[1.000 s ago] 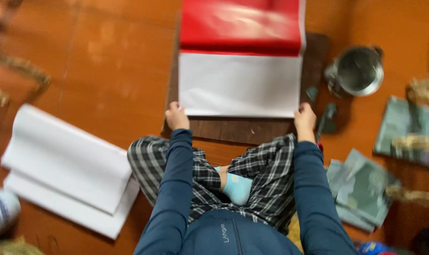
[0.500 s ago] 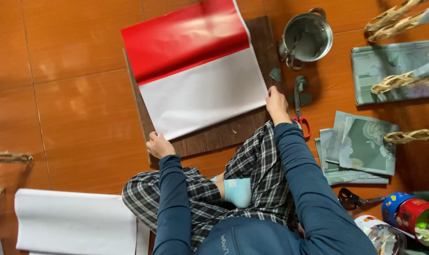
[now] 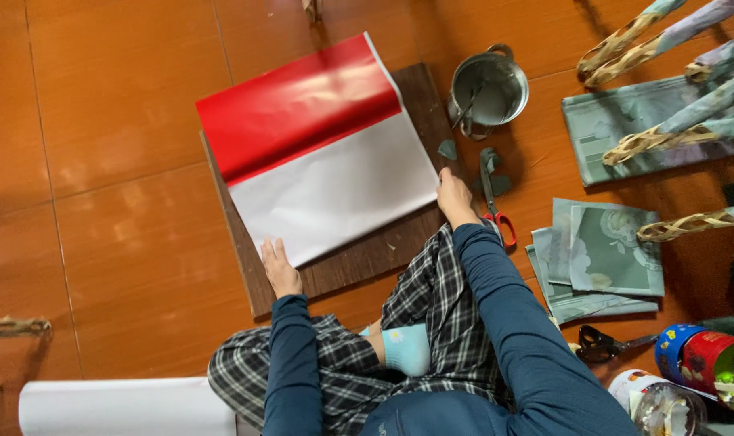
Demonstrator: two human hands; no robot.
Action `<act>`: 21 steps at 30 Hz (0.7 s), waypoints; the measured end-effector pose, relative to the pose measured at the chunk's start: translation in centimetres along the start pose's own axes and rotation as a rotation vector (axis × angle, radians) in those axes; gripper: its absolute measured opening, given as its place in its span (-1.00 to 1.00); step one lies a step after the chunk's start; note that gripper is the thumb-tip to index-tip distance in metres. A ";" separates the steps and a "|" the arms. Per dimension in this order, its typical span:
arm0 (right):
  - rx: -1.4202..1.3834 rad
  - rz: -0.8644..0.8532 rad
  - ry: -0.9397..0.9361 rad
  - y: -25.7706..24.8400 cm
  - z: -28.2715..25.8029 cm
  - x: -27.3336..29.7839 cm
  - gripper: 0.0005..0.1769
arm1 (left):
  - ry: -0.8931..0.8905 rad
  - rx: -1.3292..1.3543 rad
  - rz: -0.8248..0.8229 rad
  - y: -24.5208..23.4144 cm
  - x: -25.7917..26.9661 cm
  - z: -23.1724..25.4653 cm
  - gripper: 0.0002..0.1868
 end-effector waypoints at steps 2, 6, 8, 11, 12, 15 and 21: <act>0.005 -0.004 0.001 1.1 0.4 -0.5 -0.72 | 0.078 -0.123 0.019 1.0 -0.1 -0.9 -0.24; 0.002 -0.009 0.012 1.3 0.3 -0.6 -0.73 | -0.078 -0.234 -0.137 2.2 -0.3 -1.7 -0.10; -0.014 0.000 0.003 0.6 0.1 0.1 -0.73 | -0.155 -0.275 -0.250 2.9 -0.3 -2.2 0.23; -0.017 -0.002 0.033 0.5 -0.2 0.5 -0.71 | -0.170 -0.257 -0.315 2.9 -0.6 -2.6 0.35; -0.018 0.000 0.033 1.2 0.0 0.2 -0.71 | -0.168 -0.256 -0.314 2.9 -0.6 -2.6 0.35; 0.273 0.206 -0.082 1.2 -3.2 0.3 -0.75 | -0.187 -0.274 -0.338 3.1 -0.9 -2.6 0.41; 0.029 0.135 -0.721 4.3 -20.8 17.2 -0.67 | -0.238 -0.203 -0.355 3.6 -1.1 -3.2 0.32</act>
Point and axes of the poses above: each hand's wrist, its own x-axis away from the middle knuckle, its own y-axis out of the palm, z = x × y, the point moved 6 cm from there along -x, towards the middle knuckle, and after that the axes turned 13 degrees about x, right-handed, at the moved point
